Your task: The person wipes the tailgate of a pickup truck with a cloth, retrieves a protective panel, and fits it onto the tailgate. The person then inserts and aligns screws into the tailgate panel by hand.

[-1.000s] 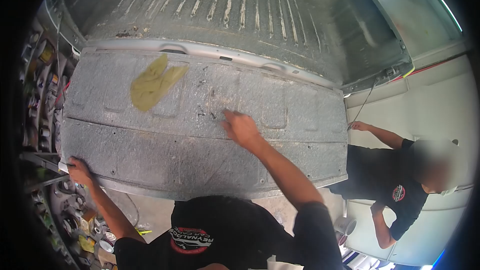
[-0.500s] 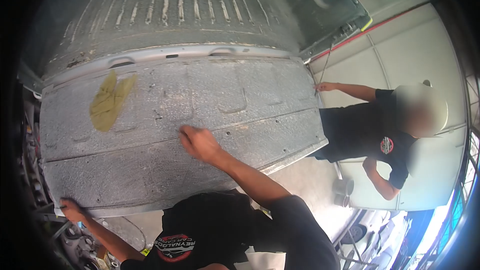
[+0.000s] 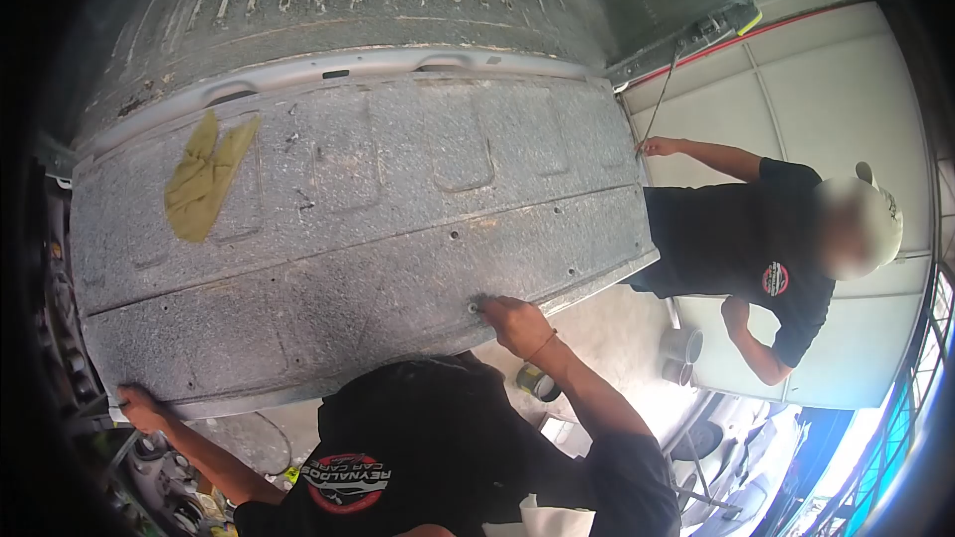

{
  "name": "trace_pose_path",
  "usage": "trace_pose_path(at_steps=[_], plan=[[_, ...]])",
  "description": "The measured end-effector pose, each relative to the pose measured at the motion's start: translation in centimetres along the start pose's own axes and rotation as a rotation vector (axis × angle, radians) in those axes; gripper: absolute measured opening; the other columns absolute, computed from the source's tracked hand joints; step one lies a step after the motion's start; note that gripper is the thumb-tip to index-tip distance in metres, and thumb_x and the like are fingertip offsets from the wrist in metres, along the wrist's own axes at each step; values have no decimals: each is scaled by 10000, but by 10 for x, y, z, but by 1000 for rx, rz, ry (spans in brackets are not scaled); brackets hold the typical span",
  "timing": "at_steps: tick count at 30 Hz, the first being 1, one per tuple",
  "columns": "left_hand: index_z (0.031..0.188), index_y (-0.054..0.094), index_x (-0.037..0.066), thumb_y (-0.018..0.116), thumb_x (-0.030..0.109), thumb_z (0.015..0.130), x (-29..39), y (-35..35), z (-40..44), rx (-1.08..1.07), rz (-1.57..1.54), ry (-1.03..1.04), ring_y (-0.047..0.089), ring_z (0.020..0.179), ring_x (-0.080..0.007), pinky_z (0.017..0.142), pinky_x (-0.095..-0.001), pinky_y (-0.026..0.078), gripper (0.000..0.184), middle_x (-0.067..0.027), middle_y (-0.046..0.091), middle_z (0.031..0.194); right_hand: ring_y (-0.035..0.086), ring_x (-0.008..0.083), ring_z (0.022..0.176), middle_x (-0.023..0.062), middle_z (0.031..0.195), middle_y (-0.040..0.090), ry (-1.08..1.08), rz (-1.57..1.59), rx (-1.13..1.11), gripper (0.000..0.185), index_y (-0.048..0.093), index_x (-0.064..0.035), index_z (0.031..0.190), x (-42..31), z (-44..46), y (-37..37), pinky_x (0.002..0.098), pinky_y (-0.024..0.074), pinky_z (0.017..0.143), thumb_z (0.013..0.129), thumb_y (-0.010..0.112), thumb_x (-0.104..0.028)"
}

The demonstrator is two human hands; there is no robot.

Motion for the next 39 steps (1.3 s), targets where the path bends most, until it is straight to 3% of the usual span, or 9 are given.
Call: trace_pose_path(at_steps=[7,15,19,23,27,29,33,36,39], plan=[[994,676,8,427,648,868,3,-2,0,-1,22,12,654,905,-441,794,-550,498,698,-228,693,953,659,334,765,147,850,645,-137,-356,-233,148,603,-57,969,0,24,10,428,546,653,835,550,-85],[1031,651,-24,422,641,880,-3,1,-1,29,-5,87,654,862,-454,763,-567,498,720,-236,689,909,659,320,727,143,831,619,-154,-370,-29,91,576,-40,886,-5,9,17,417,549,606,809,543,-77],[948,678,-59,452,598,850,-2,-4,1,-71,-79,-77,649,844,-466,759,-570,492,702,-268,682,925,649,330,648,145,745,617,-11,-407,16,86,584,-57,850,-7,9,30,455,528,544,860,565,-140],[909,694,-60,473,592,820,-8,-1,10,-106,-76,-95,645,861,-472,766,-565,491,694,-269,682,920,651,391,640,183,726,641,327,-336,-42,231,595,-59,800,-14,17,39,493,522,546,924,535,-245],[927,711,-44,480,595,810,-19,18,28,-120,-42,3,643,893,-459,798,-551,499,690,-265,678,962,662,395,642,201,695,643,386,-306,-27,338,608,-48,766,-24,23,14,492,535,565,931,540,-334],[931,717,-37,477,595,811,-16,19,25,-86,-16,-54,643,900,-451,809,-548,501,686,-262,677,981,656,414,677,193,750,649,285,-250,61,349,612,-34,822,-24,25,-2,529,527,613,916,570,-368],[966,712,-42,458,590,823,0,1,12,-47,-1,-88,642,911,-445,832,-549,499,696,-259,669,1018,655,323,761,139,806,635,-195,-410,-26,177,603,-66,861,-9,21,6,455,531,632,867,583,-241],[984,694,-75,452,594,824,-4,0,9,-72,-23,-76,633,940,-451,844,-546,495,729,-281,651,1042,649,288,747,112,770,627,-336,-498,-63,92,609,-95,835,-4,22,5,417,527,623,833,569,-178],[995,674,-110,451,598,822,-5,-3,9,-62,-60,-55,620,965,-463,853,-547,491,762,-307,630,1065,655,306,764,111,778,635,-157,-450,-205,123,618,-83,834,-5,24,11,450,534,637,867,547,-179]])
Point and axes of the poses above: each hand's wrist, its own z-axis towards the middle knuckle, its own y-axis out of the palm, x = y × z, the point moved 1 cm from there along z, towards the middle knuckle
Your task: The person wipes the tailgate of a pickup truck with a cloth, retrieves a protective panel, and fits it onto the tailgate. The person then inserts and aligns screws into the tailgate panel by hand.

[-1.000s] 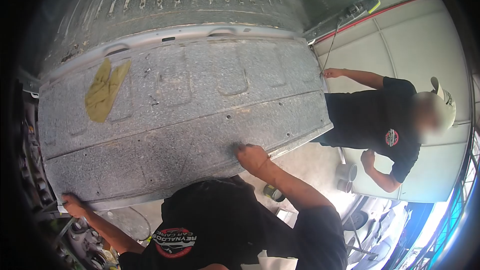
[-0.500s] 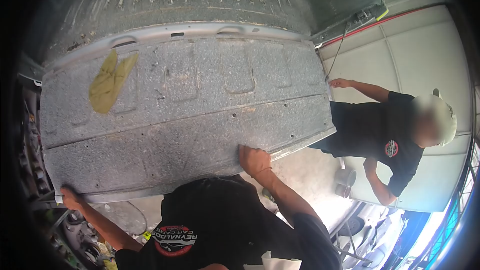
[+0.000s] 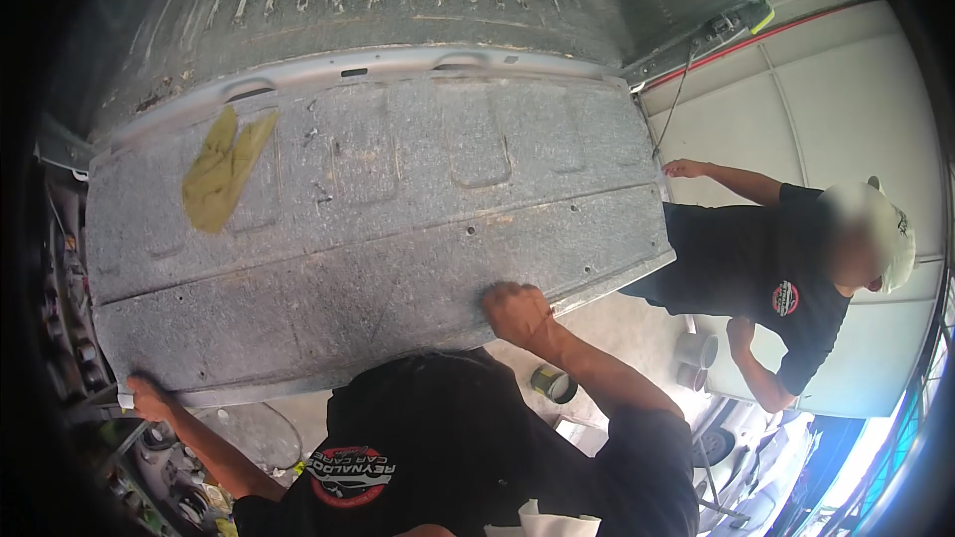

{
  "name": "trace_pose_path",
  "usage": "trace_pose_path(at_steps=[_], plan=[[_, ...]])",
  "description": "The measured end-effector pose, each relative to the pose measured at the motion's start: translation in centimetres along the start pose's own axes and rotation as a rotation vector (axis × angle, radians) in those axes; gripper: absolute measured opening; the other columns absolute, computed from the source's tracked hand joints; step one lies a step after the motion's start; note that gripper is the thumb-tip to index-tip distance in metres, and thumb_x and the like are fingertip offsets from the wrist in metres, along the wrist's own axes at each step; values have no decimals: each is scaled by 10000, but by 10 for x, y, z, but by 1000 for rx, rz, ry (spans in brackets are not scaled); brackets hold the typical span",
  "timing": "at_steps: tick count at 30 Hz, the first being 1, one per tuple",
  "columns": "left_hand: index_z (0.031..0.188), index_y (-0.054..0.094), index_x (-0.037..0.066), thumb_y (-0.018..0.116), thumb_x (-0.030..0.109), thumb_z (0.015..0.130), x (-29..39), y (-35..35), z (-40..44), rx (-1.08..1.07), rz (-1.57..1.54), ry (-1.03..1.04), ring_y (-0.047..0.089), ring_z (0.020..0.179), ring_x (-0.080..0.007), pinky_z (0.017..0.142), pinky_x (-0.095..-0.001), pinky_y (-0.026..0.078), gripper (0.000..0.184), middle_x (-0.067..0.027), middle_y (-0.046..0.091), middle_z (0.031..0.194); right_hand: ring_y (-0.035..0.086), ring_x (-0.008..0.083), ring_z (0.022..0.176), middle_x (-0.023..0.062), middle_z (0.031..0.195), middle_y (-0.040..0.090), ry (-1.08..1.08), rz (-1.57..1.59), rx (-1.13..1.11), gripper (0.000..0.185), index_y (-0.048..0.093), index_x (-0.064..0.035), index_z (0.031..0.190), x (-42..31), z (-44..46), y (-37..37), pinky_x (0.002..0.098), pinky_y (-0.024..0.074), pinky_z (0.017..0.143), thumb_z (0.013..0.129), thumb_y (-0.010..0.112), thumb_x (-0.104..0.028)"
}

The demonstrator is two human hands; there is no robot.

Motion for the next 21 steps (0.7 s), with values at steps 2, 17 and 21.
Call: trace_pose_path(at_steps=[2,17,21], plan=[[1002,666,-124,452,600,821,4,-6,-7,-11,-2,-8,613,974,-472,855,-551,488,775,-317,621,1072,649,314,715,110,728,626,182,89,-46,134,614,-73,843,-10,0,-3,455,534,620,882,535,-173],[786,718,9,507,629,799,-9,17,6,130,103,61,666,774,-424,657,-543,522,655,-202,675,862,625,266,756,100,801,595,-44,-102,48,103,579,-69,876,-9,-4,-4,404,519,679,801,540,-127],[748,707,-1,515,627,791,-10,22,6,174,118,29,675,743,-412,639,-552,523,659,-199,684,835,643,297,832,127,884,634,437,144,-275,124,600,-56,892,-21,6,-4,445,527,699,856,535,-155]])
Point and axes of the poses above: each hand's wrist, its own z-axis towards the middle knuckle, its own y-axis out of the palm, x = y × z, the point moved 1 cm from there along z, towards the middle knuckle
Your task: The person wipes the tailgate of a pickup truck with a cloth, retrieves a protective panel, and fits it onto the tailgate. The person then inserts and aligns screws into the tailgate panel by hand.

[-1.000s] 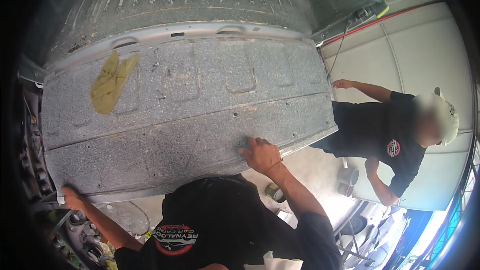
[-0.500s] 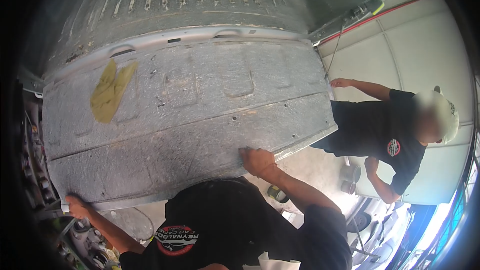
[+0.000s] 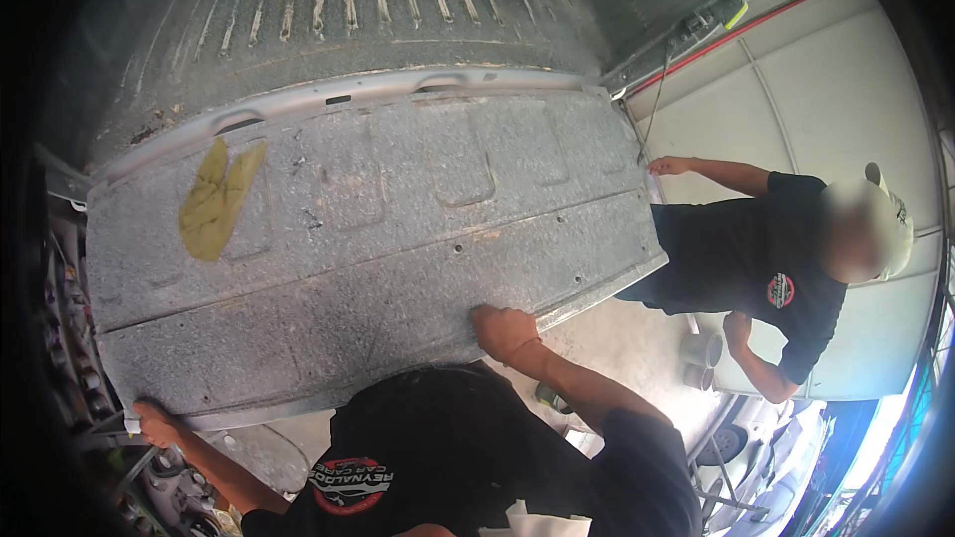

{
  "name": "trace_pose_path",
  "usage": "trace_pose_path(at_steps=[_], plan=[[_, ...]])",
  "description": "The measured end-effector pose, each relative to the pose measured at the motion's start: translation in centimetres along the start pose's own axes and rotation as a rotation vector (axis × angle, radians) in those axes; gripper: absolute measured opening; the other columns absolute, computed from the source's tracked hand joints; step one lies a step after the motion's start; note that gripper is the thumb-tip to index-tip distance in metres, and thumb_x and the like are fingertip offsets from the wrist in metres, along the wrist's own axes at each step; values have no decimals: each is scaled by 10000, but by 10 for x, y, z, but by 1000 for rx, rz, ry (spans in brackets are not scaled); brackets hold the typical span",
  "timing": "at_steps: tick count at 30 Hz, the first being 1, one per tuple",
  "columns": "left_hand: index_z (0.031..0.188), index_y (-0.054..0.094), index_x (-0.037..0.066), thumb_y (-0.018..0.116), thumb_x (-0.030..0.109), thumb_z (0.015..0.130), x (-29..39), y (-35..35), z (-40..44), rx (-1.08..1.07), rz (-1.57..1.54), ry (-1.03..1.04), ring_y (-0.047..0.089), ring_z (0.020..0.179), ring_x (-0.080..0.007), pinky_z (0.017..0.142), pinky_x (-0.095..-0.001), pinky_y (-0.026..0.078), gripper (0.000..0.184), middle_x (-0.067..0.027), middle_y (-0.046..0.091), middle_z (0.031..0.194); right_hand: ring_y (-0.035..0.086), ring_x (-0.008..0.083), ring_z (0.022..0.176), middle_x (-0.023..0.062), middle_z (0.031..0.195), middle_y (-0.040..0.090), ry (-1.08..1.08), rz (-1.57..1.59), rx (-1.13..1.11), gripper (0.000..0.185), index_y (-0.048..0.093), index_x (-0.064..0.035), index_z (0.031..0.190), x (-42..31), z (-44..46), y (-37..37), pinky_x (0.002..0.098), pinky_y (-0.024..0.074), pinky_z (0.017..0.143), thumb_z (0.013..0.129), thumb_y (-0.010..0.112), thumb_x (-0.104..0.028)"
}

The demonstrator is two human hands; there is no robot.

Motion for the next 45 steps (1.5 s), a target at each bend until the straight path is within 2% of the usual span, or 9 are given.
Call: trace_pose_path(at_steps=[4,10,15,19,23,27,32,36,45], plan=[[732,709,12,509,627,796,3,-2,-1,-9,17,0,686,736,-391,639,-545,532,650,-211,691,842,666,326,837,148,902,660,32,39,-29,139,613,-56,910,0,-2,-16,469,542,686,872,531,-161],[808,718,-8,439,582,854,16,-25,-16,23,18,35,683,746,-390,627,-516,538,655,-204,683,855,692,353,749,145,825,681,-471,-228,351,117,626,-65,869,16,3,9,474,559,660,843,528,-122],[800,714,-3,468,564,843,18,-36,-23,78,-12,50,667,764,-386,645,-524,514,619,-182,670,883,703,318,844,171,861,696,-1,-97,22,126,668,-64,851,-1,3,-2,455,567,699,804,558,-105],[748,688,-1,518,530,818,35,-52,-39,204,5,40,647,723,-369,616,-503,499,562,-179,652,836,692,347,746,172,772,688,-218,-261,-102,146,665,-81,828,-8,15,-36,467,554,647,833,546,-167],[764,654,-20,536,504,790,41,-50,-41,296,2,31,641,701,-356,608,-497,493,538,-165,641,816,666,378,784,190,823,648,-757,51,496,97,622,-44,876,-87,56,-96,481,544,666,841,555,-106],[954,640,7,547,519,810,35,-67,-51,399,167,68,674,737,-314,593,-453,548,540,-159,647,864,661,388,776,209,848,632,-860,238,595,88,609,-39,892,-157,143,-91,480,541,644,843,569,-100],[1303,491,-34,583,296,844,40,-75,-10,-206,-267,474,536,1177,-406,981,-467,435,573,-263,543,1286,670,397,782,218,952,619,-733,220,637,174,617,-30,984,-178,203,-69,464,561,687,829,539,-46],[1302,487,-58,640,324,846,47,-102,7,-406,-285,511,529,1176,-441,994,-462,426,614,-301,552,1254,662,404,798,219,948,620,-746,84,620,225,627,-27,1022,-173,200,-72,453,561,693,820,527,-24],[1003,622,-81,546,523,907,60,-79,64,-660,-325,637,634,934,-442,822,-460,474,616,-330,632,957,662,347,751,194,896,673,-533,575,837,197,675,-27,1045,-191,134,-69,390,530,678,875,617,-108]])
Point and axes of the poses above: each hand's wrist, its own z-axis towards the middle knuckle, its own y-axis out of the palm, x = y × z, the point moved 1 cm from there along z, towards the middle knuckle
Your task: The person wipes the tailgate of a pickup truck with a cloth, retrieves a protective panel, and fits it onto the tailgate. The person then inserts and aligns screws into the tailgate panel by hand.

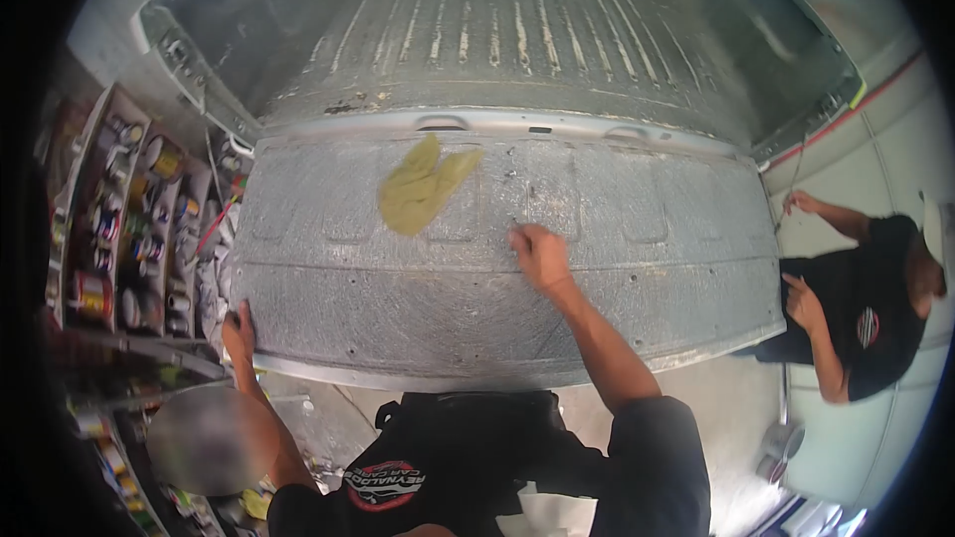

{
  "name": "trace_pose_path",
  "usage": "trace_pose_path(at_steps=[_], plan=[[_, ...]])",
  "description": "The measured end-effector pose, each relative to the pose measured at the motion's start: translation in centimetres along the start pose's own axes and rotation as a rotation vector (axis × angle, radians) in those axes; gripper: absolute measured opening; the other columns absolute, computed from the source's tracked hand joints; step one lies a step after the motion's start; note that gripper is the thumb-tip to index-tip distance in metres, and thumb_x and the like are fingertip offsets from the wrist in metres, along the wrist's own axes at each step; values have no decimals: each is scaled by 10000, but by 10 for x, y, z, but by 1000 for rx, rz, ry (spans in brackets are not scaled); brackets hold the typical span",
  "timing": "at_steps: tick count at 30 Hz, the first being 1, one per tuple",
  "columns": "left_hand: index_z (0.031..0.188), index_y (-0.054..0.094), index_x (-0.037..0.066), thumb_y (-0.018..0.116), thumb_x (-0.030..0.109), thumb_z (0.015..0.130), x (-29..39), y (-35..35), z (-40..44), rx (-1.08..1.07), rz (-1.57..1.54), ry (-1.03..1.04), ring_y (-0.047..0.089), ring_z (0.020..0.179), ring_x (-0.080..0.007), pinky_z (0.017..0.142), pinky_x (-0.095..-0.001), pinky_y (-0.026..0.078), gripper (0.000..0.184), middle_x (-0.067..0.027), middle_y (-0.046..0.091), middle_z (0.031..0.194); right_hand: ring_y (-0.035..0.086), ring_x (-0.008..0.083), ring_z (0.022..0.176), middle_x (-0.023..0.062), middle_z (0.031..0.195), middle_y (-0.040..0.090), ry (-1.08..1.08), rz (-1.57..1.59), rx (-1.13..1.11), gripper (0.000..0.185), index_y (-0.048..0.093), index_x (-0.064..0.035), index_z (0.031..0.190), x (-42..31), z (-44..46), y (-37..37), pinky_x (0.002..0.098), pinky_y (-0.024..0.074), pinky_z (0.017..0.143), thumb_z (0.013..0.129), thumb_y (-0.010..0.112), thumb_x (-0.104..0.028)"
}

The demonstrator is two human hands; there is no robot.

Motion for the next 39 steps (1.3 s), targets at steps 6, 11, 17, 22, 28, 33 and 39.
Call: trace_pose_path(at_steps=[6,11,17,22,28,33,39], plan=[[828,556,-69,523,504,944,-9,16,8,260,-131,234,522,661,-320,661,-418,430,585,-210,585,739,692,271,777,187,918,693,481,410,-184,159,704,-24,963,-47,-56,30,340,529,718,851,672,-133],[771,504,-37,507,424,985,-25,19,24,-38,-367,157,396,648,-178,601,-349,377,509,-88,460,666,672,356,900,188,955,693,333,170,-140,173,714,-42,968,-68,-55,26,394,528,802,834,660,-138],[766,499,-39,488,406,995,-14,14,20,56,-340,146,396,647,-195,615,-370,390,500,-115,467,654,678,308,809,166,902,691,244,74,-218,187,726,-57,981,-56,-57,25,370,531,739,813,694,-134],[829,550,-69,467,391,996,-19,17,15,59,-207,216,525,670,-370,665,-441,428,497,-257,572,738,659,345,821,164,887,678,255,49,-165,169,726,-65,960,-63,-56,25,400,524,747,810,686,-133],[844,565,-68,449,401,997,-2,6,12,-5,-164,158,554,723,-458,689,-482,431,507,-290,595,777,644,373,810,168,860,658,177,6,-192,155,718,-63,944,-67,-54,25,433,517,744,823,662,-142],[852,568,-72,452,399,996,-11,11,17,6,-168,157,562,758,-464,710,-486,432,506,-297,598,808,645,374,797,168,865,654,140,-34,-211,148,703,-71,947,-61,-52,32,444,522,722,840,641,-153],[879,575,-74,443,390,1000,-15,15,16,39,-136,205,561,760,-455,718,-472,437,497,-295,603,821,653,370,784,163,852,638,37,-199,-251,98,655,-61,874,-65,-52,42,464,537,683,808,593,-100]])
Point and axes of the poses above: each hand's wrist, its own z-axis towards the middle knuckle, its own y-axis out of the palm, x = y × z, the point moved 1 cm from there along z, towards the middle knuckle
